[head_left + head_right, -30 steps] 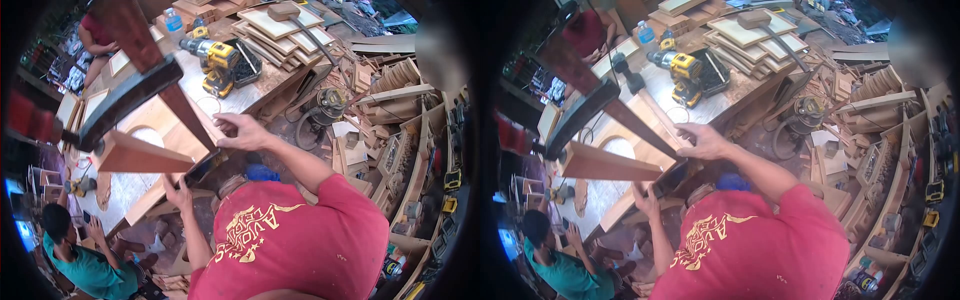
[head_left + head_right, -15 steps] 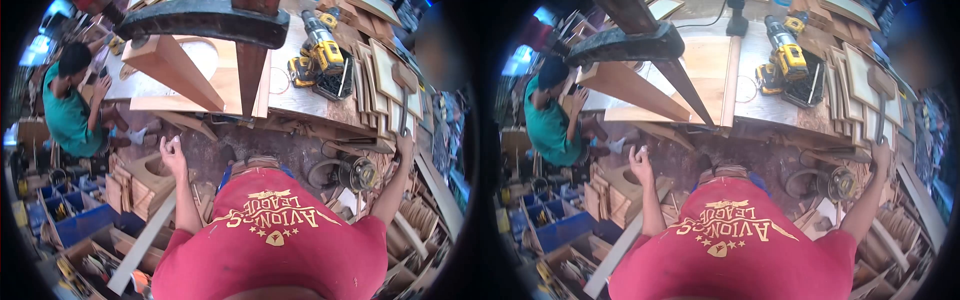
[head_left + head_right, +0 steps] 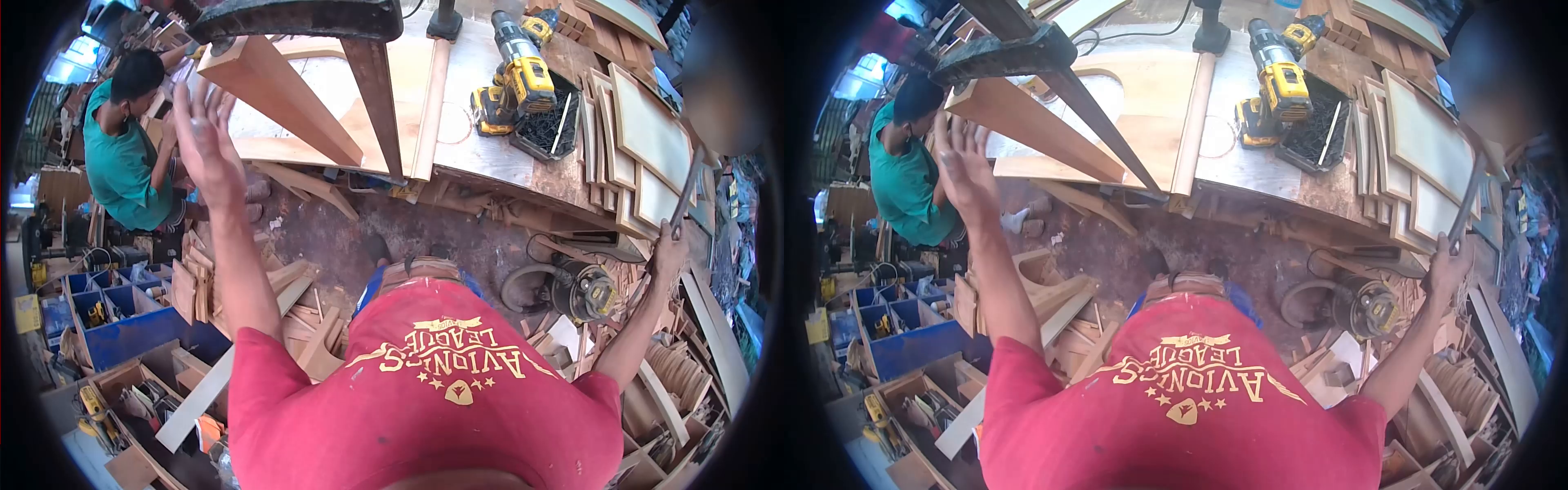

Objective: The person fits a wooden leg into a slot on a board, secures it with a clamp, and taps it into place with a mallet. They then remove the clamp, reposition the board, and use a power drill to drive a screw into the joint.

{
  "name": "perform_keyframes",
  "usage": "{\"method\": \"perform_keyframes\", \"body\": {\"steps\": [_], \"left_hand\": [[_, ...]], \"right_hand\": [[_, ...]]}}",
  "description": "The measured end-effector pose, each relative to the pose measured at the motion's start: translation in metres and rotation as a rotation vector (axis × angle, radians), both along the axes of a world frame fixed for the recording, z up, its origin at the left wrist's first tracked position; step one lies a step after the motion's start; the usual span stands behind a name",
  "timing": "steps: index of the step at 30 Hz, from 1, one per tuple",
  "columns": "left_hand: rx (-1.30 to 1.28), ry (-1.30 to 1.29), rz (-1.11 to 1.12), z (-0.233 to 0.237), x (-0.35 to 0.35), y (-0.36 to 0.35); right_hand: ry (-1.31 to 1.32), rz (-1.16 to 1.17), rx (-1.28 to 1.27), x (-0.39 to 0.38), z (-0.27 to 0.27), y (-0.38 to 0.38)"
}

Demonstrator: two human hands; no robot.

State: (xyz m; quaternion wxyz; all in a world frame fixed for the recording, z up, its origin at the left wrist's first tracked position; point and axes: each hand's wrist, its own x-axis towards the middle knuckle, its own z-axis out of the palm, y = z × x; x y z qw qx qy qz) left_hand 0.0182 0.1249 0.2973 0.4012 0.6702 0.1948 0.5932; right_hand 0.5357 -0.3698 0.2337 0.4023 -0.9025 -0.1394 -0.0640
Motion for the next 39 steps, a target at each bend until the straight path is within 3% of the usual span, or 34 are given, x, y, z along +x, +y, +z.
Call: {"method": "perform_keyframes", "body": {"steps": [3, 4, 5, 7, 8, 11, 12, 13, 14, 15, 19, 22, 23, 25, 26, 28, 32, 34, 38, 39], "left_hand": [[0.018, -0.121, -0.265, 0.042, 0.021, 0.034], [-0.003, -0.169, -0.376, 0.052, 0.026, 0.045], [-0.028, -0.215, -0.491, 0.061, 0.029, 0.052], [-0.023, -0.008, -0.451, 0.077, 0.038, 0.052], [-0.016, 0.096, -0.440, 0.081, 0.043, 0.052], [-0.174, 0.177, -0.709, 0.080, 0.048, 0.066], [-0.216, 0.127, -0.816, 0.076, 0.049, 0.071], [-0.370, 0.127, -1.347, 0.075, 0.045, 0.105], [-0.413, 0.135, -1.043, 0.100, 0.052, 0.062], [-0.310, 0.183, -0.984, 0.101, 0.051, 0.050], [-0.204, 0.222, -1.168, 0.097, 0.047, 0.070], [-0.214, 0.237, -1.363, 0.098, 0.051, 0.088], [-0.183, 0.238, -1.334, 0.094, 0.055, 0.086], [-0.160, 0.241, -1.377, 0.091, 0.058, 0.086], [-0.171, 0.244, -1.448, 0.094, 0.055, 0.092], [-0.165, 0.240, -1.401, 0.097, 0.047, 0.083], [-0.226, 0.239, -1.308, 0.083, 0.064, 0.095], [-0.315, 0.331, -1.546, 0.079, 0.091, 0.150], [-0.346, 0.268, -1.275, 0.084, 0.078, 0.116], [-0.353, 0.255, -1.439, 0.084, 0.074, 0.117]], "right_hand": [[-0.384, -0.060, 0.026, -0.023, 0.008, -0.002], [-0.241, -0.169, 0.054, -0.057, 0.024, 0.007], [-0.156, -0.084, 0.201, -0.071, 0.024, 0.003], [0.002, 0.072, 0.507, -0.111, 0.028, 0.006], [0.038, 0.119, 0.565, -0.141, 0.036, 0.014], [0.158, -0.012, 0.539, -0.234, 0.031, 0.042], [0.139, -0.021, 0.483, -0.263, 0.007, 0.046], [0.192, -0.017, 0.382, -0.293, -0.012, 0.049], [0.235, -0.025, 0.304, -0.325, -0.036, 0.053], [0.301, -0.024, 0.237, -0.363, -0.061, 0.060], [0.628, 0.111, 0.021, -0.505, -0.129, 0.098], [0.748, 0.372, 0.045, -0.570, -0.116, 0.160], [0.977, 0.341, 0.073, -0.582, -0.102, 0.188], [1.180, 0.417, 0.058, -0.589, -0.090, 0.244], [1.160, 0.526, 0.006, -0.590, -0.090, 0.268], [0.648, 0.740, 0.200, -0.606, -0.140, 0.307], [0.623, 0.719, 0.329, -0.618, -0.152, 0.388], [0.596, 0.642, 0.345, -0.620, -0.160, 0.403], [0.549, 0.471, 0.418, -0.614, -0.174, 0.401], [0.544, 0.426, 0.445, -0.614, -0.171, 0.398]]}}
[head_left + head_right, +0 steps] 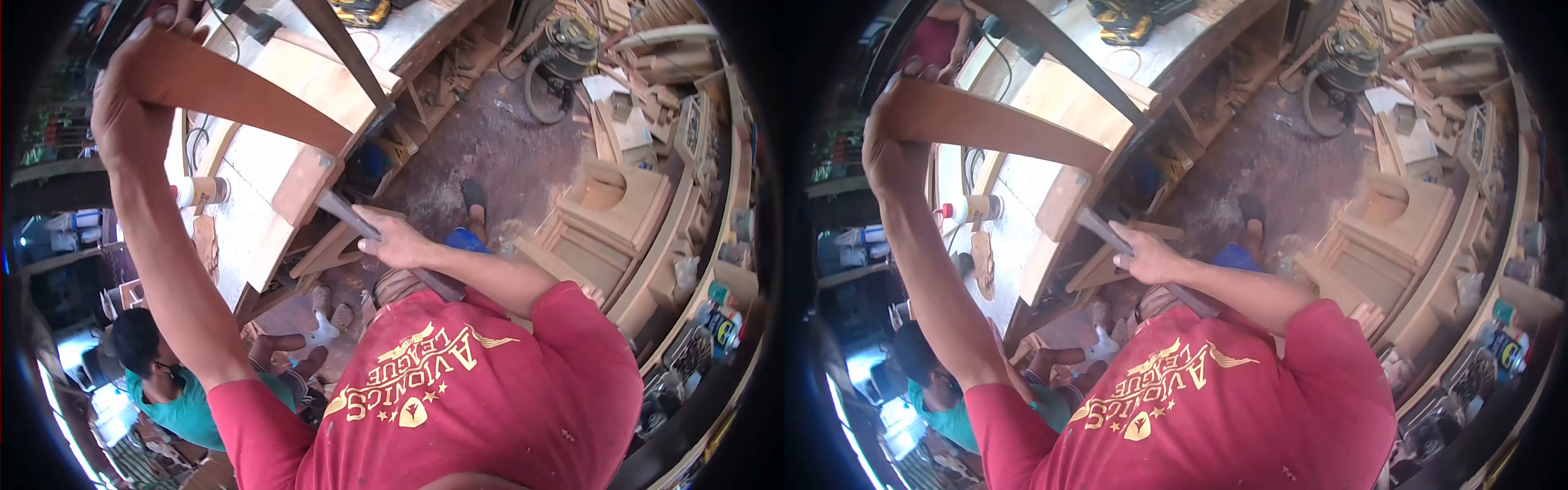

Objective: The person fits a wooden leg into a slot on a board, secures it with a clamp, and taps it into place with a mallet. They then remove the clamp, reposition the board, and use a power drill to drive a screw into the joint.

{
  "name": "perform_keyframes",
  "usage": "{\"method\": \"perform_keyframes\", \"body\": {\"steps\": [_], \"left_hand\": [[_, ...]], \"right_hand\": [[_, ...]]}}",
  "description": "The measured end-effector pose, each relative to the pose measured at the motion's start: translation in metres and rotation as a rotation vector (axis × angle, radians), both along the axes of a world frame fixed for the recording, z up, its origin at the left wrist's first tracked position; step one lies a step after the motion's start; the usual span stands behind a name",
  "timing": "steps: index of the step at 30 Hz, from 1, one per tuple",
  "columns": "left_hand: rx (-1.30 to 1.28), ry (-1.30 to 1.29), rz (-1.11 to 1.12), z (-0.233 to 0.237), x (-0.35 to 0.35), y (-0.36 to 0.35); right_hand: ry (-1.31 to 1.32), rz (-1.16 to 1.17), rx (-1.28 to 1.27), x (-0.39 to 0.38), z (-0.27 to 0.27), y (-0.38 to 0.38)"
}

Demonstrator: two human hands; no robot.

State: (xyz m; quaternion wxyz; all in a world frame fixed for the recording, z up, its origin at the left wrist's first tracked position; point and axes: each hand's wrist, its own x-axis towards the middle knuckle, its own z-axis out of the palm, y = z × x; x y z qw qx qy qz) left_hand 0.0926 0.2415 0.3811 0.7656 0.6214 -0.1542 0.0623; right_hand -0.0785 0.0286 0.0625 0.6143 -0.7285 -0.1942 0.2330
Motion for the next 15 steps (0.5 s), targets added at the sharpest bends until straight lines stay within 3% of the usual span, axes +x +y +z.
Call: {"method": "perform_keyframes", "body": {"steps": [2, 5, 9, 15], "left_hand": [[0.061, 0.043, 0.040, 0.002, -0.001, 0.001], [-0.072, 0.074, -0.012, 0.002, 0.006, 0.008], [0.001, 0.049, 0.231, 0.002, -0.001, -0.014], [0.035, 0.089, -0.003, 0.008, 0.002, 0.020]], "right_hand": [[0.118, 0.067, -0.013, 0.004, 0.017, -0.002], [0.203, 0.130, -0.063, 0.011, 0.027, -0.004], [0.200, 0.113, -0.050, 0.018, 0.014, -0.002], [0.222, 0.174, -0.043, 0.012, 0.022, -0.009]]}}
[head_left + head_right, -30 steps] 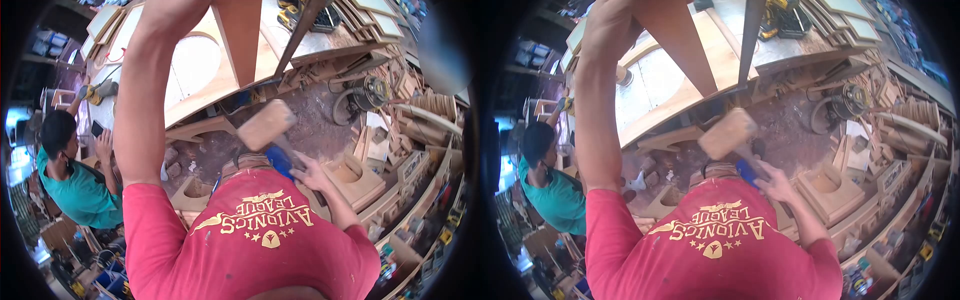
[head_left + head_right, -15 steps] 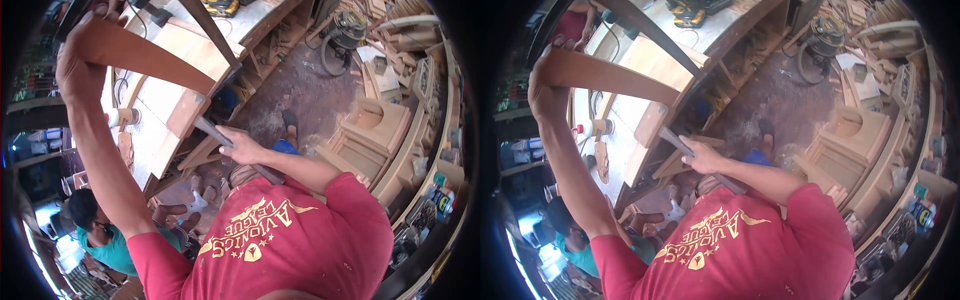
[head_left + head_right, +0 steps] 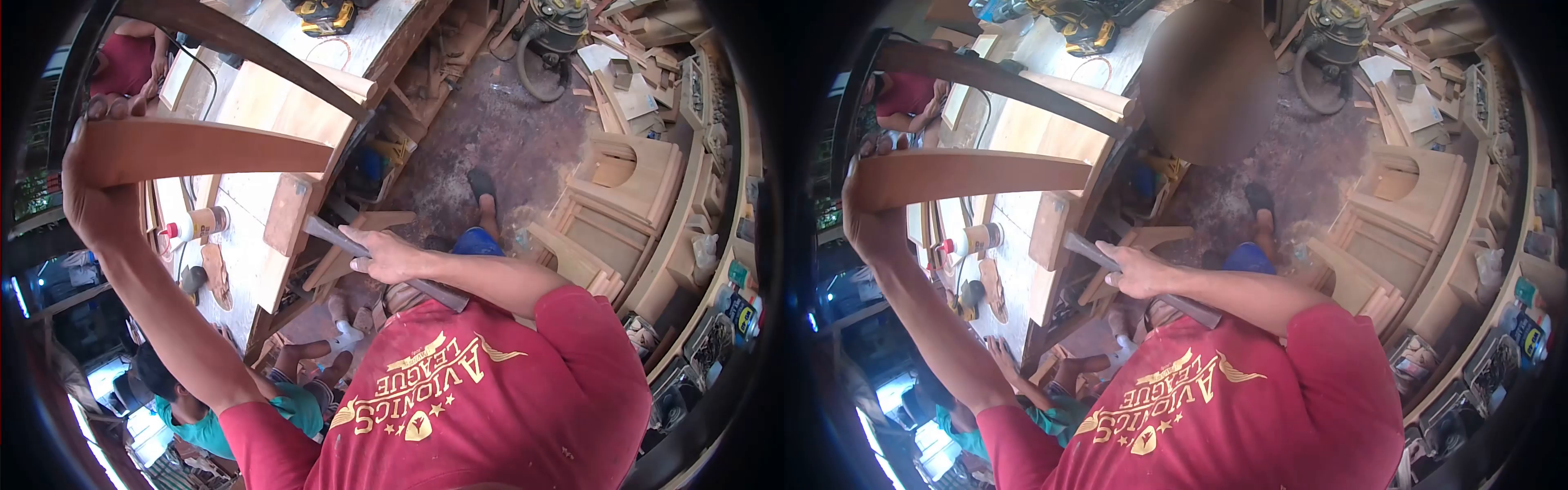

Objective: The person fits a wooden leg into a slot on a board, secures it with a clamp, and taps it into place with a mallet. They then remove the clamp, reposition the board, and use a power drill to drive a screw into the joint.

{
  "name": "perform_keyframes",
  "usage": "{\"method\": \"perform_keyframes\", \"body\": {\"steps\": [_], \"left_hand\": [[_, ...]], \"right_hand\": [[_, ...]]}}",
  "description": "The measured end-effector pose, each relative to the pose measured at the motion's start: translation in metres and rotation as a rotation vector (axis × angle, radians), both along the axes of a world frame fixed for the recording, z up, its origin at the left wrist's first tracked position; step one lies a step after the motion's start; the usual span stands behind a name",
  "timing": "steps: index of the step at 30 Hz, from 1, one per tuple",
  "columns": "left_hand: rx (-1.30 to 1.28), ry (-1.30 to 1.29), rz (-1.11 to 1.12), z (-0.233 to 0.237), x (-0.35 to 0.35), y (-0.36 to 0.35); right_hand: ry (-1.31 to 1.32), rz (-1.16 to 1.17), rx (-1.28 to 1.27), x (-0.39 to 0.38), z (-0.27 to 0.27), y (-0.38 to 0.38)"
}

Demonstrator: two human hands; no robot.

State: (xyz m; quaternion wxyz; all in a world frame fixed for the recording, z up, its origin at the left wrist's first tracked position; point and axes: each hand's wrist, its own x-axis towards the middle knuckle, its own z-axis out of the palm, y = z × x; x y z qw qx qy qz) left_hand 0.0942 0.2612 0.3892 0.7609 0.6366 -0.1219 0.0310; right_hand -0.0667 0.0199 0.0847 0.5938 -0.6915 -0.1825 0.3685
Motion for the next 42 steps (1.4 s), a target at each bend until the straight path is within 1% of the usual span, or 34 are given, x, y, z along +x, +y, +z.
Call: {"method": "perform_keyframes", "body": {"steps": [1, 2, 5, 6, 9, 10, 15, 17, 18, 21, 24, 28, 36, 39, 42], "left_hand": [[0.008, 0.000, -0.027, 0.000, 0.002, 0.004], [-0.023, -0.027, 0.043, -0.002, 0.000, 0.006], [-0.012, 0.018, -0.038, 0.004, -0.002, 0.005], [0.110, 0.021, 0.233, 0.005, -0.013, -0.021], [0.034, -0.022, 0.049, 0.007, -0.009, -0.005], [0.040, -0.017, -0.059, 0.009, -0.009, -0.004], [0.014, -0.016, -0.024, 0.008, -0.013, -0.008], [0.026, -0.024, -0.011, 0.009, -0.015, -0.008], [0.048, -0.030, -0.006, 0.010, -0.015, -0.009], [0.069, -0.046, -0.020, 0.009, -0.014, -0.008], [0.067, -0.037, -0.068, 0.010, -0.012, -0.007], [0.040, -0.002, -0.102, 0.010, -0.010, -0.003], [0.048, 0.031, 0.026, 0.012, -0.012, -0.007], [0.079, 0.017, 0.042, 0.011, -0.010, -0.010], [0.081, 0.024, 0.016, 0.011, -0.010, -0.005]], "right_hand": [[0.022, -0.012, -0.001, 0.002, 0.001, 0.000], [0.044, -0.023, -0.002, 0.005, 0.003, -0.001], [0.059, 0.016, -0.005, 0.006, 0.002, 0.002], [0.054, 0.041, -0.007, 0.008, 0.001, 0.002], [0.108, -0.010, 0.094, 0.013, 0.001, -0.002], [0.119, -0.012, 0.088, 0.014, 0.000, 0.000], [0.129, 0.014, 0.099, 0.012, -0.004, 0.005], [0.026, -0.102, 0.172, 0.005, -0.021, 0.012], [-0.023, -0.160, 0.207, 0.005, -0.019, 0.013], [0.123, -0.023, 0.122, 0.009, -0.013, 0.014], [0.034, -0.132, 0.201, 0.007, -0.020, 0.019], [0.134, -0.103, 0.184, 0.005, -0.012, 0.024], [0.151, -0.084, 0.149, 0.004, -0.007, 0.025], [0.082, -0.194, 0.188, 0.000, -0.008, 0.023], [0.163, -0.108, 0.073, 0.001, 0.003, 0.025]]}}
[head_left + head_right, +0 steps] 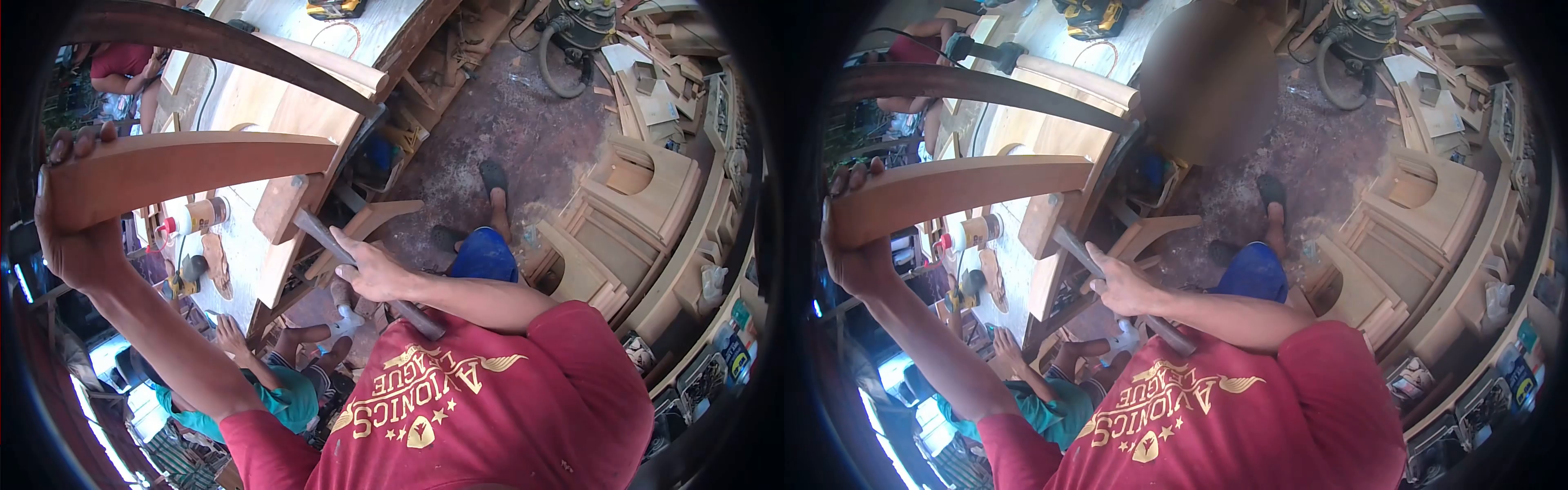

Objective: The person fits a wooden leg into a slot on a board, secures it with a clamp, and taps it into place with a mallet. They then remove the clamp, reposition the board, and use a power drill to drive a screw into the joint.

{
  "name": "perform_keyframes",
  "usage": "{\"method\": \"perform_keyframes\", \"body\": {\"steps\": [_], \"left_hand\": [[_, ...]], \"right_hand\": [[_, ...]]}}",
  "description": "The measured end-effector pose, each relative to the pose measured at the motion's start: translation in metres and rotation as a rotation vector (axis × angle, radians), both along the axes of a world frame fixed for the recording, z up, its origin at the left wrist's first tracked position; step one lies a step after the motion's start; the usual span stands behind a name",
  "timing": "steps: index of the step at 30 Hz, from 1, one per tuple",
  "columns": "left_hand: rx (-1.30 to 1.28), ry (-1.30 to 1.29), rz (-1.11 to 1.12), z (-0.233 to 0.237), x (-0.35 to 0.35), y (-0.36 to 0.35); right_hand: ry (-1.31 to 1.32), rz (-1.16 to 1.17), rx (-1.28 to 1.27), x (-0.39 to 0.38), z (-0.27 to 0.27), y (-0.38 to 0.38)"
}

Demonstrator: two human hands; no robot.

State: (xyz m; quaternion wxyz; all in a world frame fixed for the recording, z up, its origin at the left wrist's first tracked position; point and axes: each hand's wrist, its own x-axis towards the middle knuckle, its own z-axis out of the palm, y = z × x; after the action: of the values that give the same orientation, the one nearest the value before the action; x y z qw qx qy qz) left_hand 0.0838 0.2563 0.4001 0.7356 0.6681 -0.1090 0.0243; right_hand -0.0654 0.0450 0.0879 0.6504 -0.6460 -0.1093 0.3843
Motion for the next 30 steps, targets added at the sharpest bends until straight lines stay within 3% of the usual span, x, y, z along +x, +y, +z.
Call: {"method": "perform_keyframes", "body": {"steps": [4, 7, 9, 12, 15, 21, 24, 27, 30], "left_hand": [[0.016, -0.041, 0.137, -0.003, 0.000, -0.008], [0.032, 0.010, -0.068, 0.000, 0.003, 0.002], [-0.022, 0.009, -0.016, -0.002, 0.002, -0.001], [-0.025, -0.002, -0.007, -0.001, 0.005, -0.001], [-0.039, 0.004, -0.001, -0.003, 0.003, 0.000], [-0.073, 0.015, -0.019, -0.004, 0.003, -0.002], [-0.050, 0.016, -0.019, -0.002, 0.002, -0.002], [-0.028, 0.011, 0.006, -0.002, 0.005, -0.005], [-0.035, 0.011, 0.015, -0.003, 0.004, -0.004]], "right_hand": [[-0.060, -0.042, 0.079, 0.001, -0.011, -0.003], [-0.049, -0.030, 0.047, -0.004, -0.011, -0.004], [-0.021, 0.032, -0.013, -0.002, -0.005, -0.001], [-0.143, -0.112, 0.084, -0.001, -0.013, -0.005], [0.029, 0.030, 0.003, 0.007, 0.006, -0.012], [-0.113, -0.067, 0.045, -0.002, -0.015, -0.006], [-0.041, -0.003, 0.013, -0.003, -0.007, -0.006], [-0.199, -0.103, 0.065, 0.000, -0.015, -0.010], [-0.015, 0.014, -0.004, 0.004, 0.002, -0.015]]}}
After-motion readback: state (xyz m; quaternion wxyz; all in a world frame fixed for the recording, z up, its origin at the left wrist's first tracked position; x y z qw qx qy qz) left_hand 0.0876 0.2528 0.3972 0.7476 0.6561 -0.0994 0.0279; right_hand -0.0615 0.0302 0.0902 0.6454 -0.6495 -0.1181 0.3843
